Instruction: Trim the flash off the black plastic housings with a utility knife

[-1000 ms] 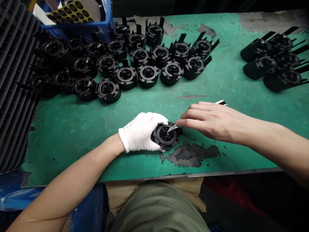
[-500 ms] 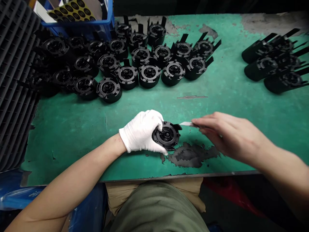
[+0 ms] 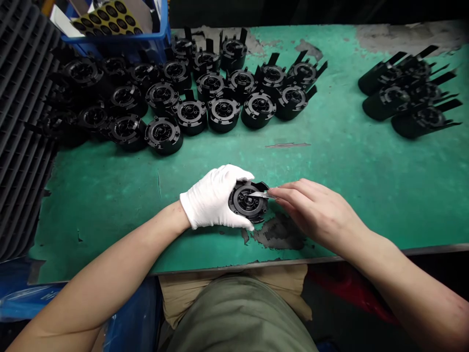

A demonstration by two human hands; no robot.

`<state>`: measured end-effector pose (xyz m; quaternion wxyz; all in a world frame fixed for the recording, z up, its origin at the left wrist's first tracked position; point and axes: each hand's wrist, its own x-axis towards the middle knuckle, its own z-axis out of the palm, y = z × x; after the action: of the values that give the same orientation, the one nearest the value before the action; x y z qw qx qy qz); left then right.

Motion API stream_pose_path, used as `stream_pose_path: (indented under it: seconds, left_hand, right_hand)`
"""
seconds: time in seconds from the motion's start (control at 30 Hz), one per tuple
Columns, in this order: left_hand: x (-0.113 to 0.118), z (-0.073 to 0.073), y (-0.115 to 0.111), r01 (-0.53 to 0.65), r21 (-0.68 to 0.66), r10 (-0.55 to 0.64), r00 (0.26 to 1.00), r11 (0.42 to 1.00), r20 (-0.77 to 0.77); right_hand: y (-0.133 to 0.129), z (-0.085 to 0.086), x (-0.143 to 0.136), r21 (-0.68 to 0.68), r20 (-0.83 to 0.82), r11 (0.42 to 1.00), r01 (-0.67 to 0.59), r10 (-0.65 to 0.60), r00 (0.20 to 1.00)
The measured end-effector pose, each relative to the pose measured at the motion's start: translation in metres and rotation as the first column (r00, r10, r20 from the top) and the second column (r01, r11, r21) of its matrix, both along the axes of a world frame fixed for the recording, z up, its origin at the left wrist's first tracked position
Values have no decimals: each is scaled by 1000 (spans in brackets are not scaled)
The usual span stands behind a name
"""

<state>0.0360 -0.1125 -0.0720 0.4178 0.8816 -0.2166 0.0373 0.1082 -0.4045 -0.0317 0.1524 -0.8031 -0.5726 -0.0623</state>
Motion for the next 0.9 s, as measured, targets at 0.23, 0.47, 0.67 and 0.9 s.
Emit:
stream_pose_path:
  seconds: [0.23, 0.47, 0.67, 0.9]
  left_hand:
    - [3, 4, 1, 48, 55, -48, 999, 997, -10]
    - [4, 9, 0, 51, 95, -47, 998, 994, -48]
    - [4, 3, 1, 61, 69, -58, 998, 996, -33]
    - [4, 5, 0, 63, 48, -62, 998, 997, -25]
  right_hand:
    - [-1, 5, -3, -97, 42, 995, 19, -15, 999]
    - [-5, 17, -7, -104, 6, 994, 19, -18, 1000]
    - [-13, 9, -25, -61, -144, 990, 130, -138, 980]
    - [-11, 11, -26, -57, -88, 992, 111, -116, 989]
